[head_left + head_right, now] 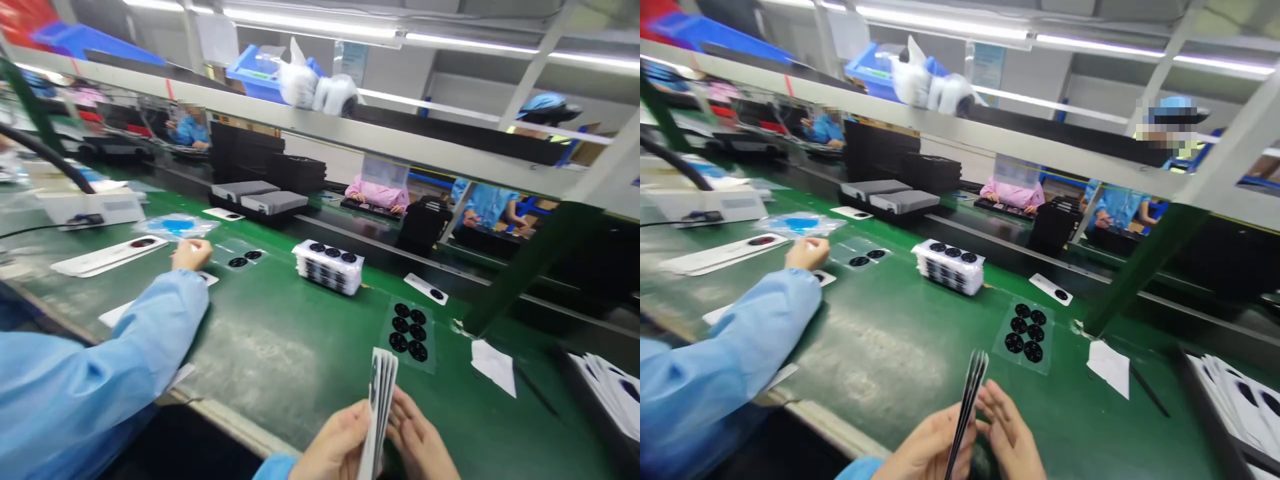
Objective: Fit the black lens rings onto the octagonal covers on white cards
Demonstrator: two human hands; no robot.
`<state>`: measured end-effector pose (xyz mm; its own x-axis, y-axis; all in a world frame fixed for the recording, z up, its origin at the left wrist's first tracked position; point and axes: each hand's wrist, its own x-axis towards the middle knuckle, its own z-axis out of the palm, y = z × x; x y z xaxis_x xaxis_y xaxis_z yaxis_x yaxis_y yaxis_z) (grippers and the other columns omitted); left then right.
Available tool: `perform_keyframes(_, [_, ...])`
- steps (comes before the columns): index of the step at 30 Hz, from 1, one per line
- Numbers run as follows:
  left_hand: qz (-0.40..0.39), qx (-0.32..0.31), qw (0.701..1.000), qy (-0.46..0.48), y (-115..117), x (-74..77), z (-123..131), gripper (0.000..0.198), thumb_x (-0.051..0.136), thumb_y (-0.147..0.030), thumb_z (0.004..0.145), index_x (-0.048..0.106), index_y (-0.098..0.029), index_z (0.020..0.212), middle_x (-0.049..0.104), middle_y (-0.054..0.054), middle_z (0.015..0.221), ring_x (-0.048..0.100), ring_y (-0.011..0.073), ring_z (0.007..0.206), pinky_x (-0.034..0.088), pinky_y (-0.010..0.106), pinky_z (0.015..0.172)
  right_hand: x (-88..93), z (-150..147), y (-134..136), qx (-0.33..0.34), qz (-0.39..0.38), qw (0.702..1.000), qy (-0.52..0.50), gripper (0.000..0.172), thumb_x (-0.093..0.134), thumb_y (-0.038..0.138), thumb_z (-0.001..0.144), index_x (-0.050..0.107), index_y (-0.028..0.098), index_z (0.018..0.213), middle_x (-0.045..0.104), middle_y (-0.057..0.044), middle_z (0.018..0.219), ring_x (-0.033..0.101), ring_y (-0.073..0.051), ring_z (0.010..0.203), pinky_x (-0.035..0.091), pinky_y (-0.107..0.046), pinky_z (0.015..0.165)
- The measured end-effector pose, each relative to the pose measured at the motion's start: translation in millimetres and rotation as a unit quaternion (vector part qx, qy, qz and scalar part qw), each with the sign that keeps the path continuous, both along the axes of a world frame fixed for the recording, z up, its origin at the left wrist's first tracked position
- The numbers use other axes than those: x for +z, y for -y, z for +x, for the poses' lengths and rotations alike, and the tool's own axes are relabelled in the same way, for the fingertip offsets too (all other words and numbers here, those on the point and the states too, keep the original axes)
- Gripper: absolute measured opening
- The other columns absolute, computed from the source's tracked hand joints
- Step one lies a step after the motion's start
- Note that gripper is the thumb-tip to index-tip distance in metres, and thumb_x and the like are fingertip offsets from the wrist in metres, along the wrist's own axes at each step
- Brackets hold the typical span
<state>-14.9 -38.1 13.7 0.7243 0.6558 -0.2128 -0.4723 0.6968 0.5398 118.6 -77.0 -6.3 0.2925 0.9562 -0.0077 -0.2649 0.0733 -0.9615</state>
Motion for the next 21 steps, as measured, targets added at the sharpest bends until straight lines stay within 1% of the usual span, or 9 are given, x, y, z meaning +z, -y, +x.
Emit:
perform_keyframes(1, [-0.005,-0.032,0.999,0.009,0.7,-3.2,14.6,0.037,0.083,-0.041,0.057,0.06,-0.014,0.066,0.045,-0.007,0.052,0.039,0.003,0.043,0.032,0.017,0.047,0.0,-0.6,-6.4,0.05,-0.005,0.996,-0.068,0.06,0.072,0.063,0.06,0.068,0.019,0.101,0.071,-0.014,0.102,0.065,-0.027,0.094,0.05,-0.037,0.08])
perform_keyframes(3, [-0.009,-0.084,0.996,0.007,-0.6,-11.6,32.1,0.04,0.083,-0.043,0.056,0.057,-0.013,0.058,0.046,-0.005,0.048,0.04,0.0041,0.041,0.035,0.018,0.049,-1.7,3.0,-14.2,0.094,-0.034,0.984,-0.147,0.051,0.078,0.055,0.057,0.07,0.017,0.089,0.073,-0.012,0.089,0.068,-0.02,0.074,0.052,-0.028,0.064])
perform_keyframes(5, [-0.012,-0.122,0.992,-0.003,-5.8,-19.7,36.7,0.039,0.077,-0.045,0.063,0.059,-0.011,0.055,0.052,-0.001,0.047,0.047,0.0076,0.042,0.041,0.022,0.053,-5.3,9.6,-16.3,0.079,-0.086,0.979,-0.168,0.042,0.078,0.051,0.06,0.069,0.017,0.083,0.071,-0.004,0.065,0.058,-0.01,0.043,0.043,-0.019,0.039])
perform_keyframes(7, [-0.019,-0.138,0.99,-0.017,-13.2,-24.7,33.0,0.04,0.068,-0.049,0.073,0.066,-0.009,0.064,0.062,0.005,0.055,0.057,0.0135,0.048,0.048,0.027,0.06,-8.8,14.8,-15.9,0.032,-0.105,0.978,-0.176,0.041,0.08,0.049,0.059,0.068,0.017,0.082,0.064,0.001,0.051,0.046,-0.006,0.031,0.032,-0.015,0.031])
perform_keyframes(9, [-0.026,-0.134,0.99,-0.029,-19.5,-25.2,25.9,0.048,0.059,-0.056,0.077,0.07,-0.01,0.083,0.07,0.009,0.071,0.065,0.0198,0.061,0.051,0.033,0.068,-10.1,16.7,-15.7,-0.012,-0.087,0.981,-0.175,0.043,0.081,0.047,0.057,0.069,0.014,0.083,0.066,-0.001,0.054,0.053,-0.009,0.039,0.039,-0.018,0.036])
perform_keyframes(11, [-0.025,-0.124,0.991,-0.048,-22.7,-21.9,19.1,0.061,0.054,-0.065,0.075,0.068,-0.01,0.098,0.073,0.013,0.084,0.069,0.0265,0.075,0.053,0.039,0.074,-8.7,15.7,-16.2,-0.033,-0.069,0.983,-0.168,0.045,0.081,0.046,0.058,0.07,0.012,0.085,0.07,-0.006,0.065,0.063,-0.016,0.055,0.048,-0.024,0.048])
perform_keyframes(13, [-0.014,-0.102,0.992,-0.074,-22.6,-16.8,15.0,0.066,0.061,-0.064,0.071,0.065,-0.008,0.106,0.073,0.016,0.088,0.068,0.0319,0.086,0.052,0.042,0.079,-6.2,13.5,-16.9,-0.039,-0.08,0.983,-0.163,0.047,0.08,0.046,0.059,0.07,0.011,0.089,0.072,-0.007,0.07,0.066,-0.022,0.065,0.051,-0.029,0.057])
perform_keyframes(17, [-0.022,-0.049,0.994,-0.092,-18.2,-12.2,14.7,0.062,0.073,-0.047,0.068,0.059,-0.012,0.118,0.073,0.014,0.096,0.066,0.0318,0.095,0.05,0.04,0.086,-6.2,11.2,-17.5,-0.091,-0.085,0.982,-0.142,0.047,0.082,0.043,0.056,0.07,0.013,0.09,0.073,-0.007,0.078,0.067,-0.025,0.078,0.052,-0.034,0.071])
perform_keyframes(21, [-0.027,-0.037,0.996,-0.078,-14.8,-19.3,17.5,0.07,0.075,-0.043,0.067,0.054,-0.012,0.125,0.072,0.014,0.097,0.068,0.0304,0.088,0.05,0.038,0.085,-13.1,12.7,-20.0,-0.104,-0.07,0.984,-0.127,0.046,0.082,0.043,0.055,0.069,0.015,0.089,0.073,-0.006,0.082,0.066,-0.025,0.082,0.05,-0.034,0.078])
